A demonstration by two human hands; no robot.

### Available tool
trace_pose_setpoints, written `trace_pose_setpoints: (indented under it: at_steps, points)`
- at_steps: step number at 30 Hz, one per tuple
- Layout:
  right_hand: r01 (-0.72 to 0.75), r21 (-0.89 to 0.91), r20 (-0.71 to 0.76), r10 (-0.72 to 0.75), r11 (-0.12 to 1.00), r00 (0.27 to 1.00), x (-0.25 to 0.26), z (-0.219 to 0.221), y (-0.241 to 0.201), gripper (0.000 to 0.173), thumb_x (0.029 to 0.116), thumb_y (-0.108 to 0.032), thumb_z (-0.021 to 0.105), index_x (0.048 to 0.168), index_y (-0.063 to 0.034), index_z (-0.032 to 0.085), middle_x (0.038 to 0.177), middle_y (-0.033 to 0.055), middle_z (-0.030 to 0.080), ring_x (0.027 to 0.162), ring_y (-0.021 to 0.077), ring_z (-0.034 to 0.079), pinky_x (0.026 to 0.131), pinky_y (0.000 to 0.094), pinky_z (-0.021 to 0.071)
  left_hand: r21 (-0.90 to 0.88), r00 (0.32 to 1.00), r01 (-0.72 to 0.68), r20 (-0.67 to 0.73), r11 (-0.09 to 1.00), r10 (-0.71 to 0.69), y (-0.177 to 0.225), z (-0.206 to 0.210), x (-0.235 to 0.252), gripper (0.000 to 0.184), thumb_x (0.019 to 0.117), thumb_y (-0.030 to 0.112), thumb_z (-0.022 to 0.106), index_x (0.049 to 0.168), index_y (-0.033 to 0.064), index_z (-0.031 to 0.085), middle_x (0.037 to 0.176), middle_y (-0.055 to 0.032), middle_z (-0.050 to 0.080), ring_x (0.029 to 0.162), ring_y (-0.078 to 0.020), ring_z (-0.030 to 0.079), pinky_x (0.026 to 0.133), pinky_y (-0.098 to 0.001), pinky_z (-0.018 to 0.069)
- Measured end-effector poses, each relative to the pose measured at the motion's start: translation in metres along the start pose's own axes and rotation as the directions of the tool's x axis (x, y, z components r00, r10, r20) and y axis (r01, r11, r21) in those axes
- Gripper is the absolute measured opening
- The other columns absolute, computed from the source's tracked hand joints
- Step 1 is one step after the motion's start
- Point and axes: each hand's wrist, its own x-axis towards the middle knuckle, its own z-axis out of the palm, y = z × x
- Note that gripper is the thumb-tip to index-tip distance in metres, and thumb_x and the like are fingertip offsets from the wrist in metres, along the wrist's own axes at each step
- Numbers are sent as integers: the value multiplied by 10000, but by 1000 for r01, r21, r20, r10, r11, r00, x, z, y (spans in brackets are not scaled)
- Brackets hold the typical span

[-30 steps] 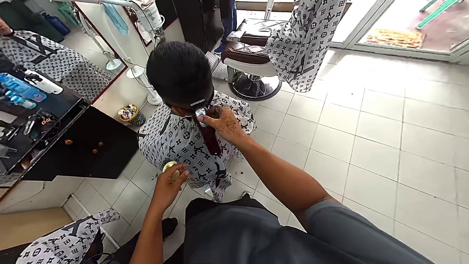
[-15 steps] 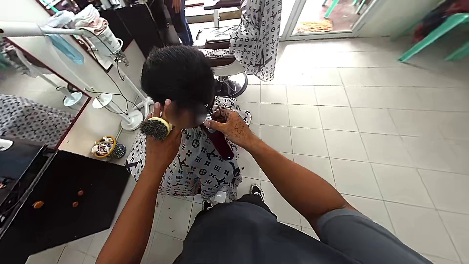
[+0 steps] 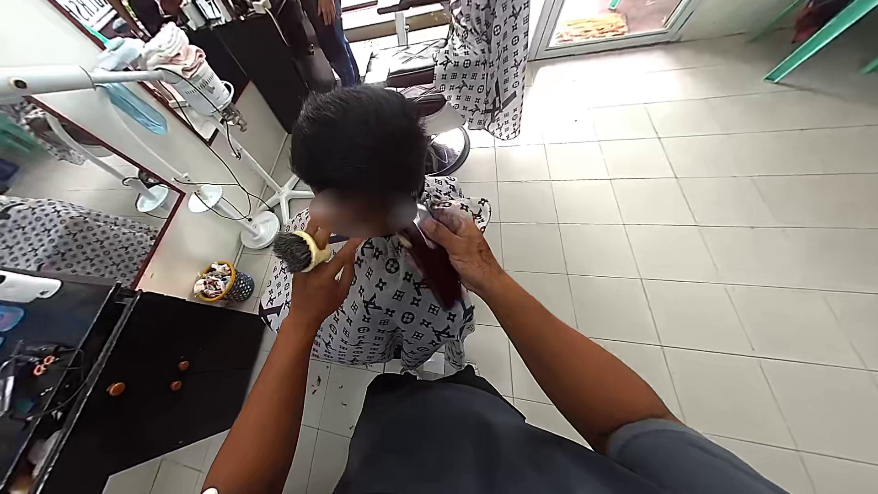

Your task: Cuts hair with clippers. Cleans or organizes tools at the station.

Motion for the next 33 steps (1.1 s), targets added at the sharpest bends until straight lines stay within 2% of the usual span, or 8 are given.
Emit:
trace_pose_setpoints:
  at_steps: [3, 5, 7, 10, 13, 16, 21, 33]
  points:
    - [-159, 181, 41, 154, 971, 987, -24, -23, 24, 323, 1021, -345, 505, 1005, -54, 645, 781, 60, 714, 622, 162, 704, 587, 317, 627, -595, 926, 376, 268, 711, -266, 3, -31, 24, 234, 1015, 269, 562, 1166, 111, 646, 1151, 2, 696, 939, -35, 677, 723, -199, 572]
    - [-115, 372, 11, 119, 921, 993, -37, -31, 41, 435, 1037, -470, 469, 1042, -70, 640, 809, 63, 722, 647, 148, 703, 601, 288, 616, -827, 869, 492, 488, 272, -87, -9, -45, 47, 300, 1039, 421, 549, 1067, 163, 699, 932, -30, 747, 691, -99, 709, 515, -222, 565]
    - [-45, 460, -10, 56, 887, 998, -39, -33, 45, 640, 1021, -666, 380, 1178, -98, 628, 836, 35, 703, 668, 128, 681, 621, 274, 599, -901, 898, 416, 429, 126, 101, -20, -51, 69, 330, 1047, 420, 538, 1060, 142, 715, 911, -33, 731, 664, -100, 690, 508, -212, 555]
    - [-12, 364, -87, 47, 931, 995, -42, -22, 39, 775, 956, -787, 341, 1169, -95, 617, 753, 4, 667, 575, 100, 631, 528, 240, 553, -874, 977, 213, 193, 437, -91, -42, -63, 79, 208, 1052, 363, 541, 1072, 218, 689, 1006, 58, 738, 788, -57, 699, 603, -199, 570]
    - [35, 274, -251, 37, 961, 967, -43, 18, 31, 522, 839, -516, 760, 1096, -86, 611, 742, 29, 669, 573, 114, 639, 546, 254, 564, -798, 971, 149, 7, 585, -238, -86, -78, 63, 134, 1041, 240, 574, 1156, 232, 644, 1141, 83, 706, 961, -90, 703, 745, -250, 603]
    - [53, 126, -432, 7, 991, 902, -36, 66, 26, 267, 841, -128, 698, 1073, -56, 587, 707, 45, 658, 562, 127, 642, 562, 264, 581, -809, 965, 169, 19, 564, -262, -126, -84, 27, 123, 1031, 248, 595, 1133, 270, 661, 1123, 103, 703, 896, -68, 699, 684, -221, 592]
    - [-19, 17, -566, 25, 1000, 824, -14, 122, 17, 352, 1081, -361, 398, 1194, -80, 577, 854, 41, 664, 680, 138, 667, 635, 315, 607, -835, 943, 310, 209, 454, -259, -158, -78, -22, 98, 1017, 270, 612, 1069, 231, 685, 1022, 85, 748, 817, -61, 716, 630, -207, 588]
    - [-71, -265, -630, -117, 962, 768, 7, 150, -2, 268, 1071, -294, 537, 1079, -41, 623, 816, 48, 667, 665, 104, 667, 620, 268, 591, -783, 831, 551, 482, 290, -276, -152, -72, -90, 118, 1003, 149, 583, 1004, 149, 701, 931, 54, 763, 764, -45, 723, 585, -181, 581]
